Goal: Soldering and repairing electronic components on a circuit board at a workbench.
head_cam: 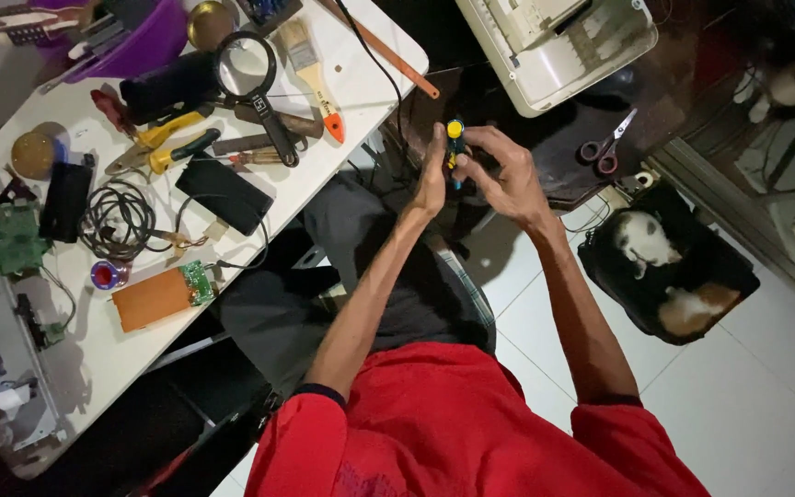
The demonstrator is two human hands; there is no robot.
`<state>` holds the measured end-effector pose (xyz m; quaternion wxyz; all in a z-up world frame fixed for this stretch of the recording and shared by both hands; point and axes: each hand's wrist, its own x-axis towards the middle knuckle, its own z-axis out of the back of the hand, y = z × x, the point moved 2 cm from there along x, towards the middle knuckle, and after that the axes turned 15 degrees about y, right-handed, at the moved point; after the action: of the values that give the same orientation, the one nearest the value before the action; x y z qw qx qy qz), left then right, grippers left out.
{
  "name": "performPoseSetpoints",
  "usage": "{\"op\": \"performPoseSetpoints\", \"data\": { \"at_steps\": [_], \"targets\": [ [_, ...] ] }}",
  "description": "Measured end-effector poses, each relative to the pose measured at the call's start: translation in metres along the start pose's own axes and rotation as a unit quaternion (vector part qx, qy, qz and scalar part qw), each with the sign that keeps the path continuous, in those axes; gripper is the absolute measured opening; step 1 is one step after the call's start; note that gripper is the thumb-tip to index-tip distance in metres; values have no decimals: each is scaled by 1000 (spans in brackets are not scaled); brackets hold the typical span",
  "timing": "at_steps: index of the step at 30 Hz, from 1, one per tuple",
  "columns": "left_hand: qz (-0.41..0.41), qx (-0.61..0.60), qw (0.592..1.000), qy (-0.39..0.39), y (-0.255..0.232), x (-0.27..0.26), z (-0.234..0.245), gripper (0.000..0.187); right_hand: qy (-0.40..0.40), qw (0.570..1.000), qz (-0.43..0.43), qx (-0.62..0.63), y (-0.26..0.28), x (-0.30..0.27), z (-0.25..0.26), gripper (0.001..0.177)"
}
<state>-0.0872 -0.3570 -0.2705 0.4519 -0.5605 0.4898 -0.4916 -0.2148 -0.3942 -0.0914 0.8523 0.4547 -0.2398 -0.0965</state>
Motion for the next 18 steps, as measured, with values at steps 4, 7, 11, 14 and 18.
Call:
{"op": "performPoseSetpoints", "data": {
  "at_steps": [4, 7, 11, 14, 18],
  "targets": [
    [38, 28, 999, -9, -1, 2, -3, 73, 5, 999, 34, 8, -6, 0, 1, 25],
    [73, -33, 995, -51, -36, -4, -11, 71, 5, 1000, 18, -7, -15, -5, -1, 25],
    [59, -28, 996, -64, -66, -4, -21, 71, 3, 1000, 6, -4, -10, -7, 0, 22],
    [62, -41, 996, -54, -49, -5, -21, 72, 2, 1000, 6, -16, -8, -8, 2, 21],
    [61, -66, 995, -44, -36, -6, -27, 84, 11, 999, -10, -29, 18, -8, 2, 21]
  ]
}}
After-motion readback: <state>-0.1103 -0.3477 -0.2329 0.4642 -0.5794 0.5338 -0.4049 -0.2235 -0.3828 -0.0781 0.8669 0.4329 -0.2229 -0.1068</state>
